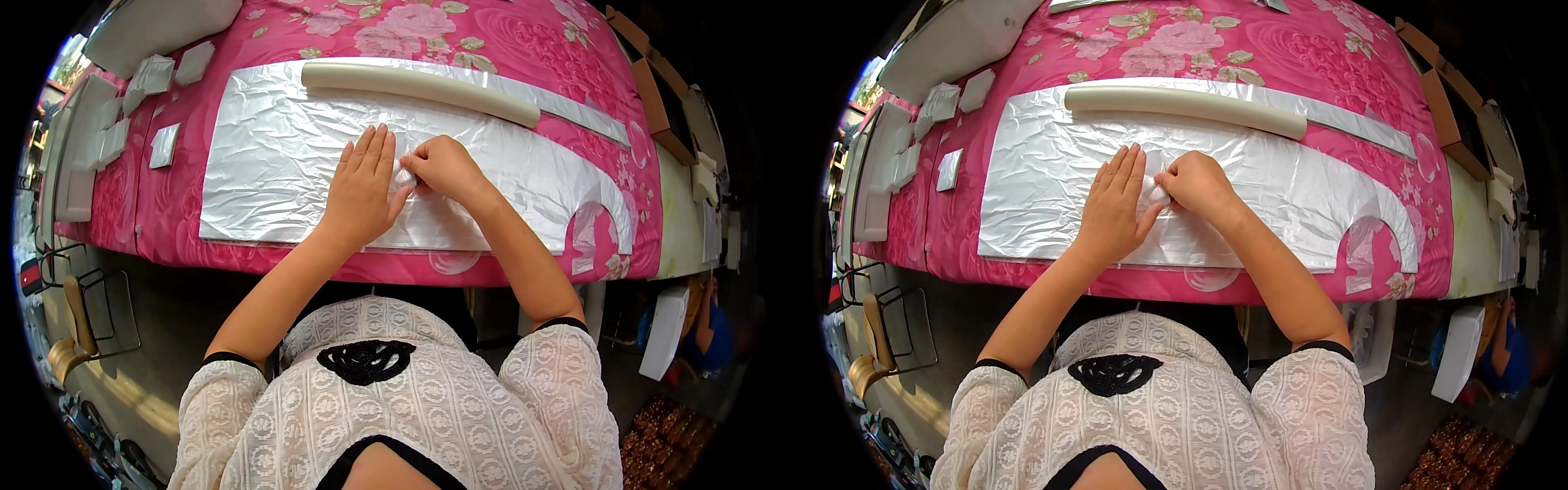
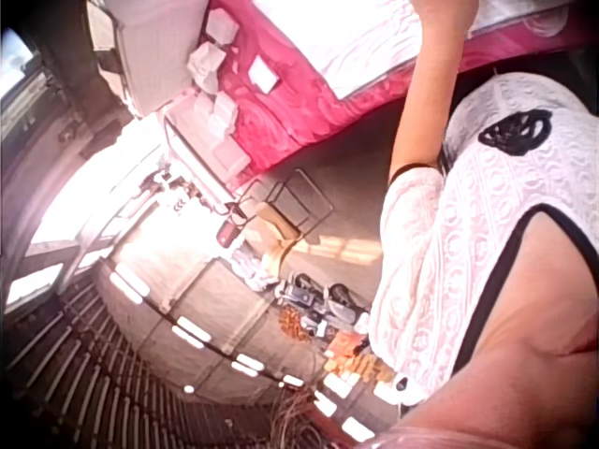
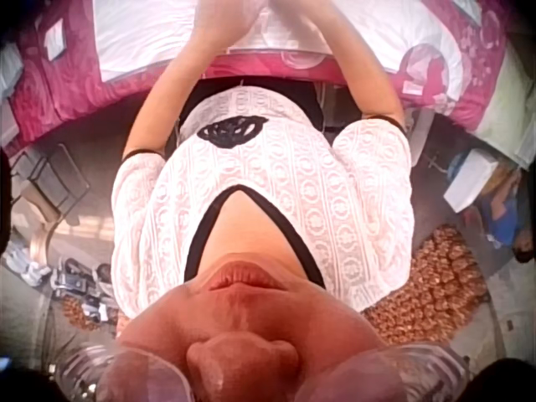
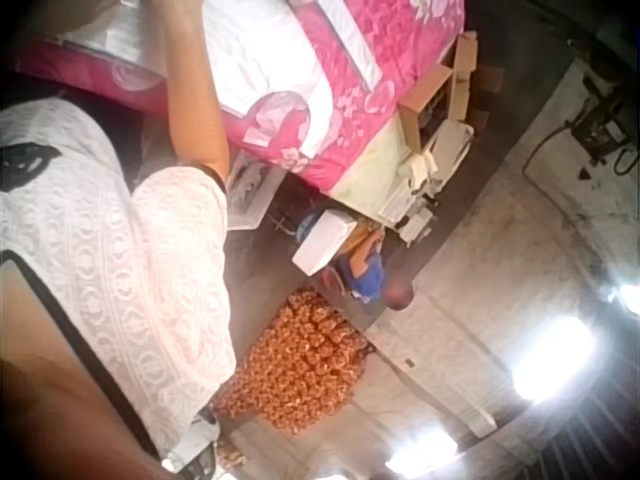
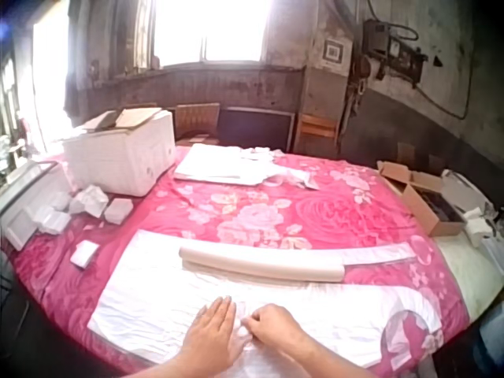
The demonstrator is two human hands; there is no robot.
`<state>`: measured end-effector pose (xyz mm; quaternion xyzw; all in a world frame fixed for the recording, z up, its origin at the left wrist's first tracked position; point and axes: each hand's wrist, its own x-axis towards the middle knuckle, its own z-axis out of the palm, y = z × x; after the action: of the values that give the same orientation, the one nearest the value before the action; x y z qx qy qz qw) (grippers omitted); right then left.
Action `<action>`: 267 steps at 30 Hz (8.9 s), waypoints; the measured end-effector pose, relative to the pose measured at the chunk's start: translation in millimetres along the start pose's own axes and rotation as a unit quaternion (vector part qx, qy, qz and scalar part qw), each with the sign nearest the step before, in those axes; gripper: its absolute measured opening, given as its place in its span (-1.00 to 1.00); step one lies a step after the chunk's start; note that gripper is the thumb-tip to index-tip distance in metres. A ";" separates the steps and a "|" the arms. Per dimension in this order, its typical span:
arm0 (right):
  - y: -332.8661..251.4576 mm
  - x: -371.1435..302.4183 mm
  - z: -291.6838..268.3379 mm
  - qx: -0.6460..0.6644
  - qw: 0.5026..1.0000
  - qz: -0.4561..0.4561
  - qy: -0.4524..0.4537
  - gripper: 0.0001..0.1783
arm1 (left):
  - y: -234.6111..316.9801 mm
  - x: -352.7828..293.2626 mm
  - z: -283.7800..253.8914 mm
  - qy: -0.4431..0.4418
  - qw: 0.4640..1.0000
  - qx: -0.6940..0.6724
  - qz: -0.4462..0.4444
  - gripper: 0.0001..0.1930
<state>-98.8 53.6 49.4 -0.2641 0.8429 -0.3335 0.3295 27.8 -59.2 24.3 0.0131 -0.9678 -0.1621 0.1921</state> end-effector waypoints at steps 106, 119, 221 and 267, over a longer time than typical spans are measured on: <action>148.2 -115.8 -115.1 -0.362 0.861 -0.050 0.354 -0.41 | -25.5 4.9 -25.0 -0.111 0.992 0.024 0.056 -0.39; 227.5 -114.8 -136.0 -0.294 0.875 -0.044 0.383 -0.50 | -22.9 135.1 32.7 -0.070 0.992 0.000 0.107 -0.41; -72.0 34.3 1.7 0.178 0.923 -0.302 0.159 -0.38 | 40.2 23.7 53.7 -0.042 0.995 -0.017 0.094 -0.39; 284.4 -102.7 -291.3 -0.260 0.671 0.252 0.647 -0.43 | 47.5 29.9 54.9 -0.080 0.993 0.001 0.085 -0.41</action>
<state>-309.9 416.5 42.2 0.1653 0.9322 -0.0920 -0.3086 -18.9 0.1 2.5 -0.0822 -0.9777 -0.1450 0.1276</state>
